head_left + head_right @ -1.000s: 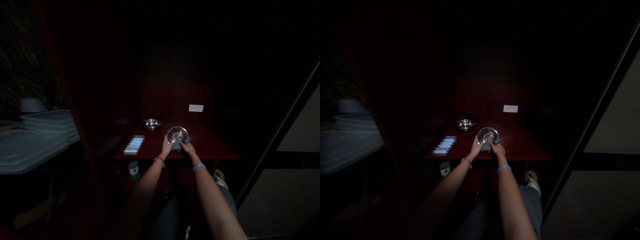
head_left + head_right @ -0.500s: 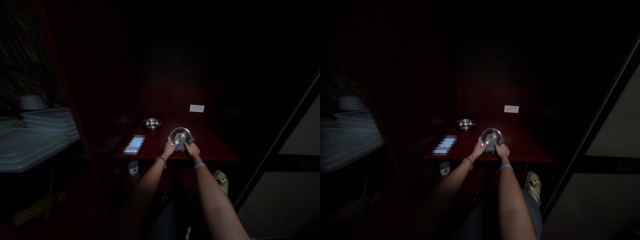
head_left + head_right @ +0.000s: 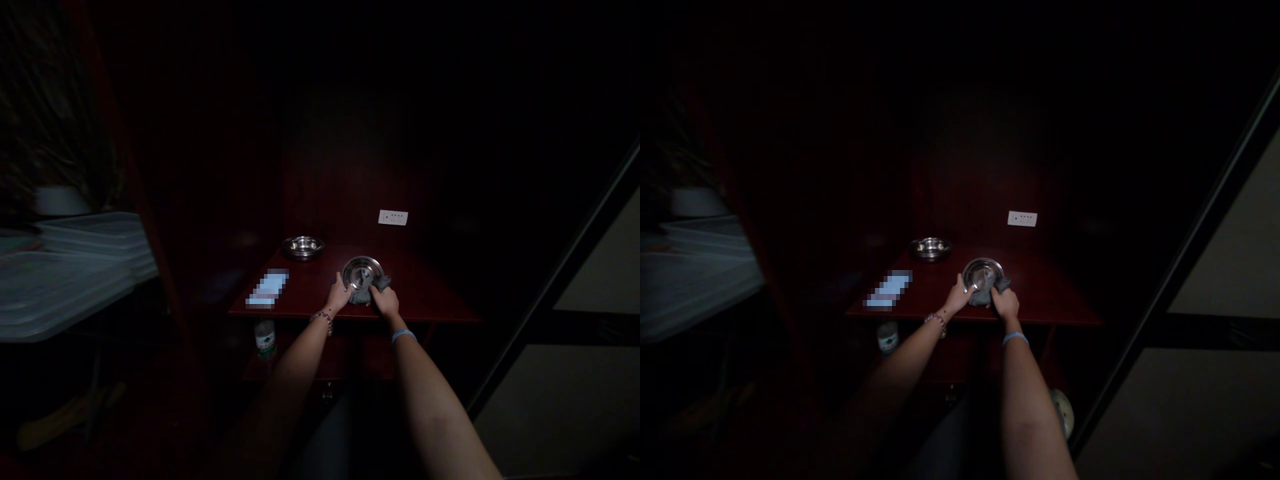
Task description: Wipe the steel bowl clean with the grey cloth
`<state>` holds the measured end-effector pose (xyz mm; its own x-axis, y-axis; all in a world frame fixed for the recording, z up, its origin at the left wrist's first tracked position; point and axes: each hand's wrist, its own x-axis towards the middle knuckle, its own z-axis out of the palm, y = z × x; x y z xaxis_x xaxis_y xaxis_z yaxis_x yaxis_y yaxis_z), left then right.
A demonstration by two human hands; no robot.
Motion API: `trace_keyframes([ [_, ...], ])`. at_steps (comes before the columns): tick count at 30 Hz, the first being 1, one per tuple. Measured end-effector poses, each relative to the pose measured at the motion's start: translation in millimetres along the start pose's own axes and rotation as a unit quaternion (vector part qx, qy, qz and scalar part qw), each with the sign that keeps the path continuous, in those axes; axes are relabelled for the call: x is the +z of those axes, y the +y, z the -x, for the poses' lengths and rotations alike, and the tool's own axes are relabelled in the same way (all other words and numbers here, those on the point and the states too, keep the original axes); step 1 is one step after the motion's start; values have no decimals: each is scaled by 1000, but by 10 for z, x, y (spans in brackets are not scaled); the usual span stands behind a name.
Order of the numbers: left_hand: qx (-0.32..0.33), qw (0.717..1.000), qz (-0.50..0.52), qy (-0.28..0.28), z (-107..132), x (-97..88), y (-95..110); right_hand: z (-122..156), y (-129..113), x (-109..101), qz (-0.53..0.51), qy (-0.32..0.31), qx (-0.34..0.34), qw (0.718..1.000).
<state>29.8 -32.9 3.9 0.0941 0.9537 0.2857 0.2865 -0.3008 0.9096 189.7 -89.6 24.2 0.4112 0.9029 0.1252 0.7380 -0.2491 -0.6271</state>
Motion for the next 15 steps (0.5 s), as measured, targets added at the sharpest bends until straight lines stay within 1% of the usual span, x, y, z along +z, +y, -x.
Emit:
trace_keyframes([
  [3, 4, 1000, -7, -5, 16, 17, 13, -7, 8, 11, -11, -2, 2, 1000],
  [7, 5, 1000, 14, 0, 50, 5, 25, 1, 14, 15, -19, -1, 3, 1000],
  [11, 29, 999, 38, -7, 58, -26, 20, 4, 15, 7, -16, 5, 5, 1000],
  [15, 53, 998, 37, -9, 19, -15, 24, -2, 18, 14, -17, 0, 16, 1000],
])
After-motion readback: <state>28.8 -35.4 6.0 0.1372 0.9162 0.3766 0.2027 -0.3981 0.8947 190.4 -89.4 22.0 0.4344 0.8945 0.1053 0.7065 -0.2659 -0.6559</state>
